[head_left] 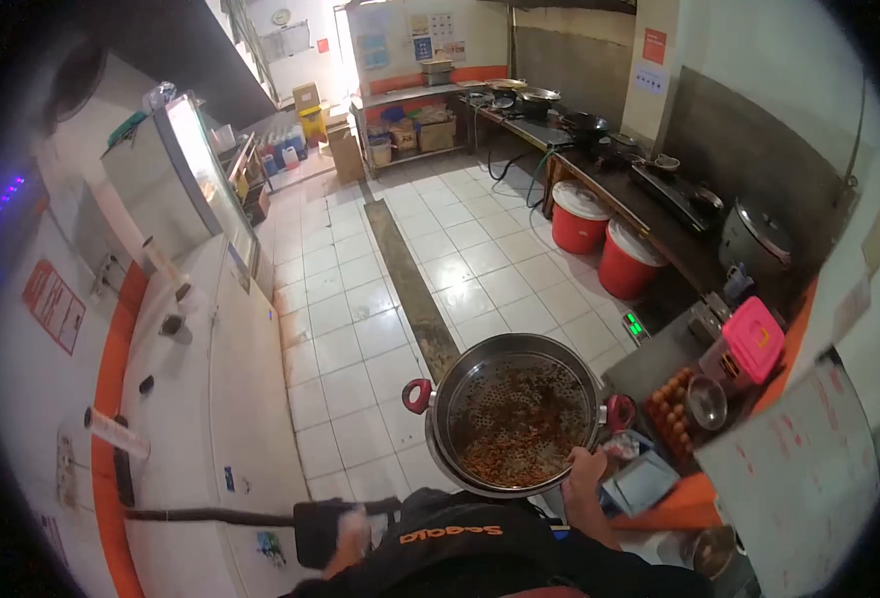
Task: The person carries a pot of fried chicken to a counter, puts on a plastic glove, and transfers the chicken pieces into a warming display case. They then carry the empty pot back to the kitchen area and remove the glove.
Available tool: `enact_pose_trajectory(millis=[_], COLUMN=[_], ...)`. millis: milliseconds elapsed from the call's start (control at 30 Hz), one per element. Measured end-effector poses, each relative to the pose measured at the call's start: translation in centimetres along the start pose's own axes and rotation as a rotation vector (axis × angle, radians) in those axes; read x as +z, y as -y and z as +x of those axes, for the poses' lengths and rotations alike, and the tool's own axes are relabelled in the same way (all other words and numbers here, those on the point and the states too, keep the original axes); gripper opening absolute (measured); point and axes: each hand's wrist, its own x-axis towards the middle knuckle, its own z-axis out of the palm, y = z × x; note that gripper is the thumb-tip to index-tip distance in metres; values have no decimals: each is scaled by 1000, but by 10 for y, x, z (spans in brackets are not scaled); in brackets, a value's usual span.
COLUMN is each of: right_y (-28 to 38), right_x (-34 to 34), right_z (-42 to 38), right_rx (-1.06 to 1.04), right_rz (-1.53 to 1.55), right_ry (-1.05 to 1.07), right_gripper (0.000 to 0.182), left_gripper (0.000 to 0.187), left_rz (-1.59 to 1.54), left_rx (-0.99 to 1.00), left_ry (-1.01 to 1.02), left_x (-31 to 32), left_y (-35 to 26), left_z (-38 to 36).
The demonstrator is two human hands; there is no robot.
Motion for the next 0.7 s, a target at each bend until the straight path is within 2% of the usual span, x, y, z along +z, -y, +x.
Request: enact_pose_trajectory(millis=[33, 100, 267, 333, 367, 433, 467, 533, 567, 600, 633, 667, 700], right_y=[8, 26, 80, 85, 106, 127, 142, 161, 169, 176, 176, 176, 180], right_x=[20, 54, 172, 211, 232, 278, 302, 336, 349, 370, 387, 402, 420], right_z=[16, 48, 128, 169, 176, 191, 207, 237, 246, 258, 278, 307, 335], right_rx=[1, 4, 10, 44, 44, 50, 54, 110, 69, 29, 37, 10, -22], right_rz=[-2, 60, 100, 56, 84, 81, 88, 48, 104, 158, 156, 152, 154], right_ry=[-2, 40, 45, -94, 1, -86, -167, -153, -198, -240, -238, -197, -157], right_gripper=[81, 83, 83, 81, 80, 80, 80, 81, 79, 77, 77, 69, 62], left_gripper=[29, 30, 34, 35, 36, 38, 38, 40, 41, 47, 42, 43, 48], left_rz=[-265, -375, -409, -416, -419, -428, -428, -444, -504, -796, -788, -499, -525], left_rx=[-270, -432, -592, -617, -622, -600, -573, -543, -560, -565, -335, -106, -53], left_ry=[195, 337, 491, 512, 514, 512, 494, 423, 362, 142, -69, 101, -60], left_x=[6, 8, -2, -8, -8, -7, -8, 0, 2, -42, -71, -145, -171], left_y=[-18, -31, -24, -9, 2, 24, 38, 74, 85, 82, 72, 55, 43], left_z=[-18, -8, 104, 170, 212, 297, 354, 503, 581, 646, 718, 779, 841])
